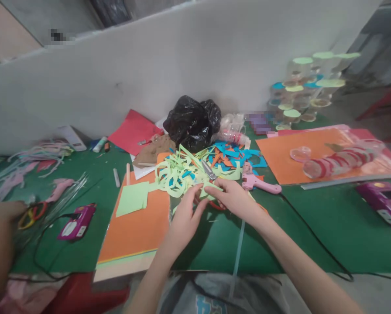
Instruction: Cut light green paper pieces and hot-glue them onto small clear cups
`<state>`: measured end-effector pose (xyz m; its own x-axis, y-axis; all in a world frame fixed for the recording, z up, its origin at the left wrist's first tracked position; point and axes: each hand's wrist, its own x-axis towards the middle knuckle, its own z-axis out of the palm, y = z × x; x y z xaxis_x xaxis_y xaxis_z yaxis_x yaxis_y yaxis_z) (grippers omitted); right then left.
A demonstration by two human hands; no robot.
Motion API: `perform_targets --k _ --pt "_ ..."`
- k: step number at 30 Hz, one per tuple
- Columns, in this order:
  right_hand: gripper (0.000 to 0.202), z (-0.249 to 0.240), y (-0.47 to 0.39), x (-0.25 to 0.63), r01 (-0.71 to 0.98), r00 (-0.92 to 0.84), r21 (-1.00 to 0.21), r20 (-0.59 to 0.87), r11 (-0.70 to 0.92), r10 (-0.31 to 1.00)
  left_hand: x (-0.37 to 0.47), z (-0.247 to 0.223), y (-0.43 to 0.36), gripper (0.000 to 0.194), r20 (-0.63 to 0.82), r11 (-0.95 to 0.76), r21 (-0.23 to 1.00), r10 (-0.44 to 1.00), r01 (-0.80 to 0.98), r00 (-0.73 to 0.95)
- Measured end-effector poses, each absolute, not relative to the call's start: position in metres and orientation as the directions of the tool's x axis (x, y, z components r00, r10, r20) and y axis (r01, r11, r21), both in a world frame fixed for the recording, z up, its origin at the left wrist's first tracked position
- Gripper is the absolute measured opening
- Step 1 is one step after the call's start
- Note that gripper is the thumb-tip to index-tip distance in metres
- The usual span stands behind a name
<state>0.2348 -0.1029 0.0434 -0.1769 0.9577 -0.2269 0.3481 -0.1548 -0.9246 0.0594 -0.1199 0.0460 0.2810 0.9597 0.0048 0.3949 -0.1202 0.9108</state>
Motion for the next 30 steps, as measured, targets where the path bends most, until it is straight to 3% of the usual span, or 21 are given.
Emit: perform_targets --k 5,8,10,12,14,16,18,20,26,30 --pt "0.051 0.035 -0.101 0.235 0.279 -0.28 -0.947 -0.24 -0.161 0.93 0.062 0.039 -0.117 0.017 -0.118 0.102 0.98 0.989 0.172 0.089" --pt "0.048 0.03 -0.103 0.228 0.322 -0.282 -0.937 -0.232 -0.136 0.931 0.058 0.034 -0.114 0.025 -0.164 0.161 0.976 0.986 0.149 0.008" --pt "0.038 0.027 -0.107 0.22 0.436 -0.172 -0.899 -0.13 -0.043 0.977 0.053 0.031 -0.114 0.03 -0.184 0.184 0.969 0.983 0.165 -0.013" --pt "0.027 0.026 -0.115 0.211 0.589 -0.057 -0.8 0.096 0.111 0.994 0.049 0.028 -0.115 0.032 -0.207 0.206 0.964 0.978 0.167 -0.014" --pt "0.028 0.026 -0.125 0.203 0.736 -0.052 -0.63 0.314 0.249 0.948 0.047 0.025 -0.115 0.033 -0.231 0.231 0.96 0.973 0.16 -0.013" --pt "0.029 0.026 -0.134 0.197 0.824 -0.127 -0.467 0.398 0.32 0.908 0.047 0.024 -0.116 0.034 -0.255 0.252 0.955 0.967 0.155 -0.005" --pt "0.029 0.024 -0.14 0.194 0.85 -0.178 -0.396 0.402 0.346 0.898 0.049 0.024 -0.118 0.038 -0.262 0.257 0.952 0.965 0.164 0.01" --pt "0.028 0.021 -0.145 0.195 0.838 -0.19 -0.418 0.381 0.352 0.905 0.05 0.024 -0.12 0.041 -0.258 0.249 0.953 0.966 0.175 0.03" --pt "0.025 0.016 -0.156 0.2 0.688 -0.149 -0.67 0.247 0.28 0.957 0.042 0.023 -0.134 0.04 -0.224 0.213 0.97 0.97 0.12 0.094" --pt "0.025 0.011 -0.163 0.193 0.596 -0.104 -0.771 0.203 0.225 0.974 0.036 0.023 -0.142 0.043 -0.196 0.182 0.974 0.976 0.134 0.096"
